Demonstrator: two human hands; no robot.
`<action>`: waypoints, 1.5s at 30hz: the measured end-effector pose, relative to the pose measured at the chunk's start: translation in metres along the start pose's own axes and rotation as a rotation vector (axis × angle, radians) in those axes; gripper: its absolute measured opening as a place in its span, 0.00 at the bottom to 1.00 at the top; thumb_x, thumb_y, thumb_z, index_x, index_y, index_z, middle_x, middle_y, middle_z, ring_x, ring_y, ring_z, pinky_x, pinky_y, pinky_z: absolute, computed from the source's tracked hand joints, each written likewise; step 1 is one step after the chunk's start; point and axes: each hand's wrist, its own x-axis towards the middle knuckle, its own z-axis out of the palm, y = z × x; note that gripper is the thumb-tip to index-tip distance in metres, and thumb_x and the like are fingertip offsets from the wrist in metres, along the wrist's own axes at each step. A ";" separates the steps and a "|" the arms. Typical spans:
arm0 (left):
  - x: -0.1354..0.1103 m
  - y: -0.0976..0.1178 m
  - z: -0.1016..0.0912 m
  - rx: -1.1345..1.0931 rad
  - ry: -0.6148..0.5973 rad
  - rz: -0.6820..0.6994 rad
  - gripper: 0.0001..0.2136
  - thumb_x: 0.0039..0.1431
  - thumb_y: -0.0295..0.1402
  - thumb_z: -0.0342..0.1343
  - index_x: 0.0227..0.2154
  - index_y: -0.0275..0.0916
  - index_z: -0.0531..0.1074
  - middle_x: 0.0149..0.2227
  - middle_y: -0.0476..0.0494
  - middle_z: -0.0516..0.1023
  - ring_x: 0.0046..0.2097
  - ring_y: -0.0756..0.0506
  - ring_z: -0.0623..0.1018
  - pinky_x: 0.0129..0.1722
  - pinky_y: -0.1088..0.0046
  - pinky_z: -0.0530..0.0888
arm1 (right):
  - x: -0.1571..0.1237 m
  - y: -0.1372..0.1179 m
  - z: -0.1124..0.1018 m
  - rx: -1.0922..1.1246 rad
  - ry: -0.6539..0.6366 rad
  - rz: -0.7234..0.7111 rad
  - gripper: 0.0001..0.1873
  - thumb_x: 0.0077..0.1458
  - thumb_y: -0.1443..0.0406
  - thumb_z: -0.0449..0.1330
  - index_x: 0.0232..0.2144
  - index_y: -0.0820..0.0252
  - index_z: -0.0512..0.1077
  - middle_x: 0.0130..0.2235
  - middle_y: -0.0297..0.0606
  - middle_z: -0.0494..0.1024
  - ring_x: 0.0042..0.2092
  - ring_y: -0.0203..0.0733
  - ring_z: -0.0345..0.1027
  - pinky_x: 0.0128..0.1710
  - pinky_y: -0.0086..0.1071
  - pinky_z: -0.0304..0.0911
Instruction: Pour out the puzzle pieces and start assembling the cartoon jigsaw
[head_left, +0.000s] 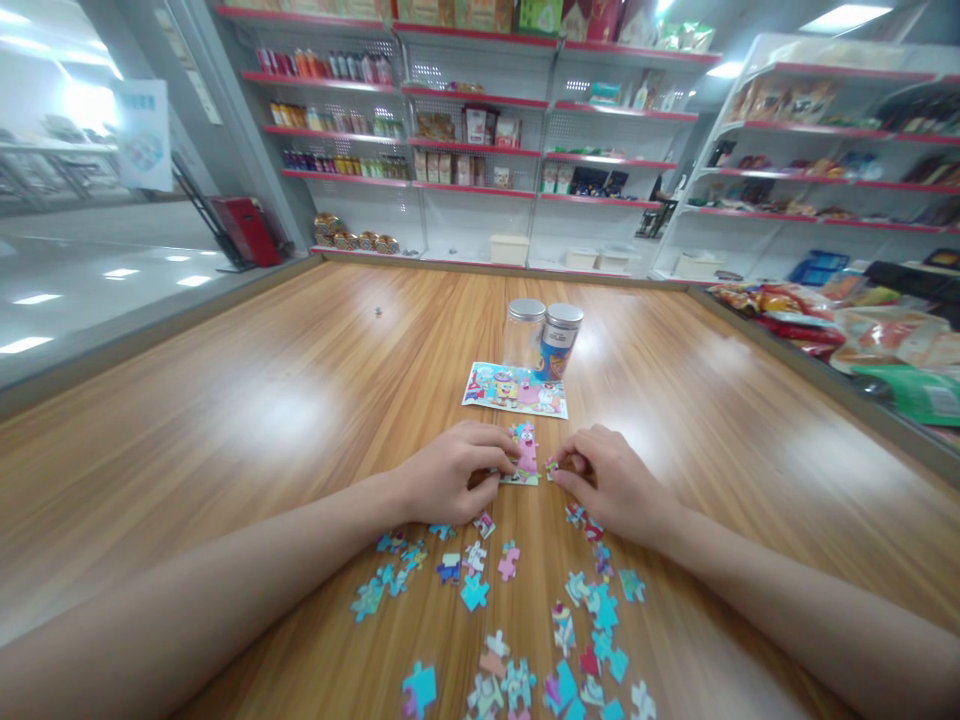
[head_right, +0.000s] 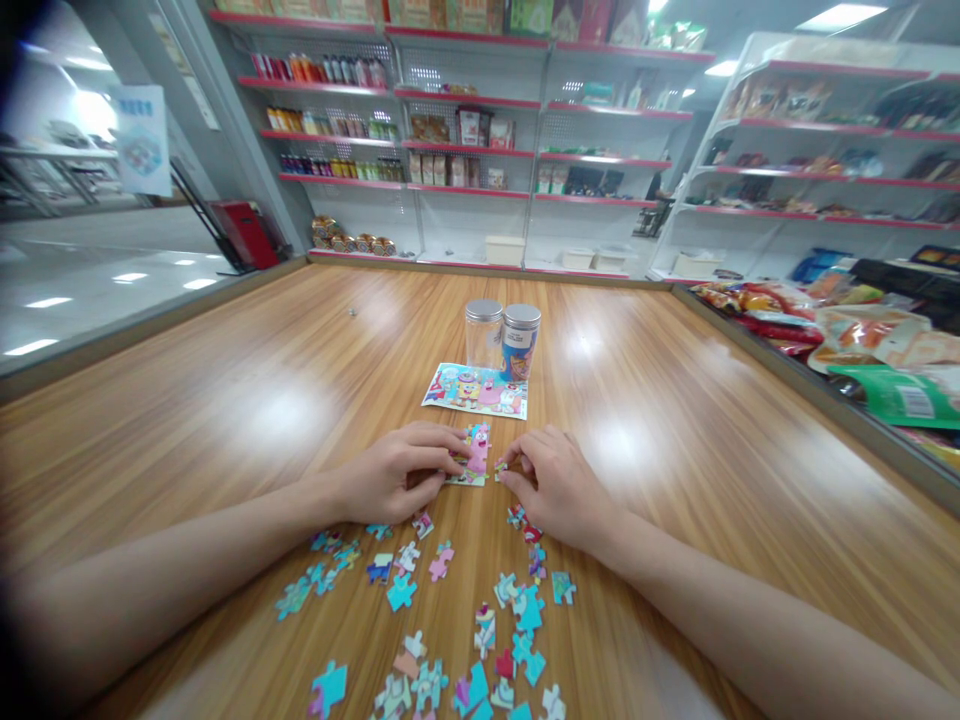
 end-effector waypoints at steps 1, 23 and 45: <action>0.000 0.000 0.000 0.003 -0.006 0.007 0.14 0.55 0.21 0.52 0.40 0.37 0.79 0.50 0.39 0.80 0.52 0.42 0.79 0.56 0.60 0.75 | 0.000 0.000 0.000 0.001 0.001 -0.002 0.06 0.55 0.68 0.67 0.35 0.57 0.73 0.29 0.32 0.71 0.34 0.41 0.64 0.38 0.36 0.57; 0.000 0.000 -0.001 0.027 -0.029 0.020 0.14 0.56 0.21 0.52 0.42 0.37 0.78 0.53 0.38 0.79 0.54 0.41 0.78 0.57 0.59 0.75 | -0.001 -0.002 -0.001 0.009 -0.021 -0.042 0.05 0.56 0.68 0.66 0.34 0.57 0.73 0.30 0.32 0.71 0.35 0.41 0.65 0.40 0.36 0.56; 0.001 0.003 -0.002 0.014 -0.037 0.032 0.14 0.55 0.22 0.53 0.43 0.38 0.78 0.53 0.37 0.78 0.54 0.41 0.77 0.58 0.58 0.74 | -0.001 -0.003 -0.001 0.005 -0.010 -0.051 0.04 0.57 0.66 0.65 0.33 0.57 0.72 0.29 0.33 0.71 0.35 0.41 0.65 0.39 0.36 0.56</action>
